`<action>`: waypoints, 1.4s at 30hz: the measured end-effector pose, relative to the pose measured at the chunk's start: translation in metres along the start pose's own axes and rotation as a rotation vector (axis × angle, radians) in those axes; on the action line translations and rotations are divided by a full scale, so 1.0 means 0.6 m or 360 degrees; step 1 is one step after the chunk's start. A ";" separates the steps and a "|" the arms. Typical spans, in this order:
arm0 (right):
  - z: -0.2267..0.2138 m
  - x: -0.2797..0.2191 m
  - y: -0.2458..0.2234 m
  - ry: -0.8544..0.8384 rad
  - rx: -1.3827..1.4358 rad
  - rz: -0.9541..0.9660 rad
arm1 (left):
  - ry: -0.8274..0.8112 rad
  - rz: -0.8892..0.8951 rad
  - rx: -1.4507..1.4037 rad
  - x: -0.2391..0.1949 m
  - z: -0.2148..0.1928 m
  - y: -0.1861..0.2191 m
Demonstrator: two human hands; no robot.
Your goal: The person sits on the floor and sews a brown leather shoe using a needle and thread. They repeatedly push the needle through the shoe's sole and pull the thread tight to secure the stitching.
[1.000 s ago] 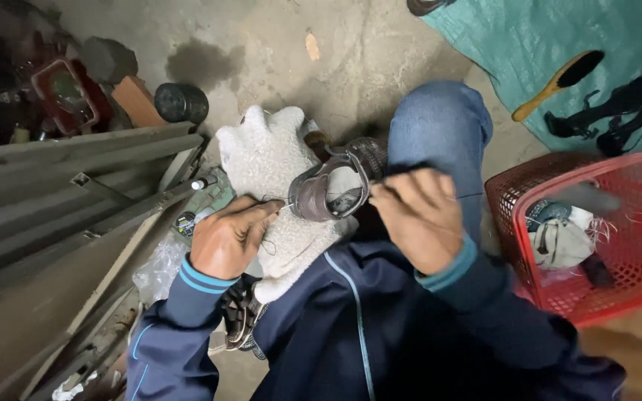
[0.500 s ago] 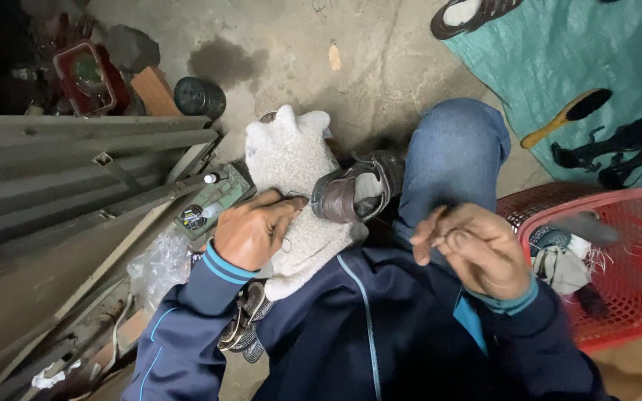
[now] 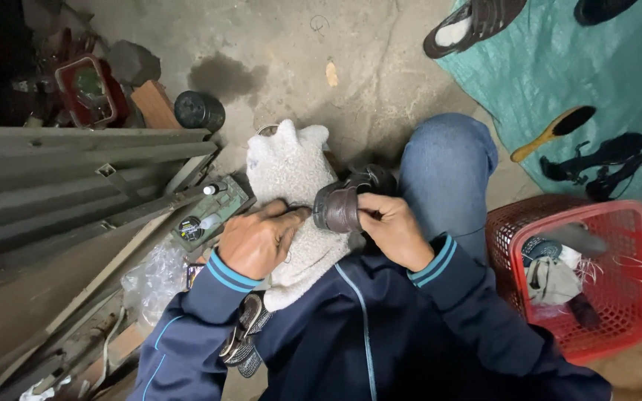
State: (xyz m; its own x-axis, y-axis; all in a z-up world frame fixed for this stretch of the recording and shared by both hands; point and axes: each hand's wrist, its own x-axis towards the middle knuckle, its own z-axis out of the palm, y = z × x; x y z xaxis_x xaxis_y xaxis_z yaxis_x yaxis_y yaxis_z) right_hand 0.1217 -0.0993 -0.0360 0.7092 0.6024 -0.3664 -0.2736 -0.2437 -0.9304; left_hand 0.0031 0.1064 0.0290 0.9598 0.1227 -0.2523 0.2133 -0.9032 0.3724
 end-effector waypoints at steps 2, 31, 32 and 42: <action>-0.001 0.002 -0.014 -0.0036 0.0051 -0.0035 | -0.0011 0.0047 0.0017 0.007 -0.010 0.001; -0.013 0.010 0.008 -0.0412 0.0656 0.0202 | -0.0357 0.0188 0.0091 0.055 -0.006 0.012; -0.013 0.010 0.006 -0.0422 0.0655 0.0190 | -0.0336 0.0201 0.0101 0.053 0.003 0.006; -0.023 0.016 0.065 -0.0432 0.0730 0.0176 | 0.0282 0.0199 0.0192 0.023 0.009 0.044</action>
State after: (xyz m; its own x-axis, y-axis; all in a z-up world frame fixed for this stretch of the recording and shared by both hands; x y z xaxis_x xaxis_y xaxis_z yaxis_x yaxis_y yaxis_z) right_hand 0.1268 -0.1134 -0.0759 0.4834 0.7814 -0.3946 -0.6357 0.0035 -0.7719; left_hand 0.0212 0.0819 0.0303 0.9966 0.0674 -0.0467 0.0778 -0.9571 0.2791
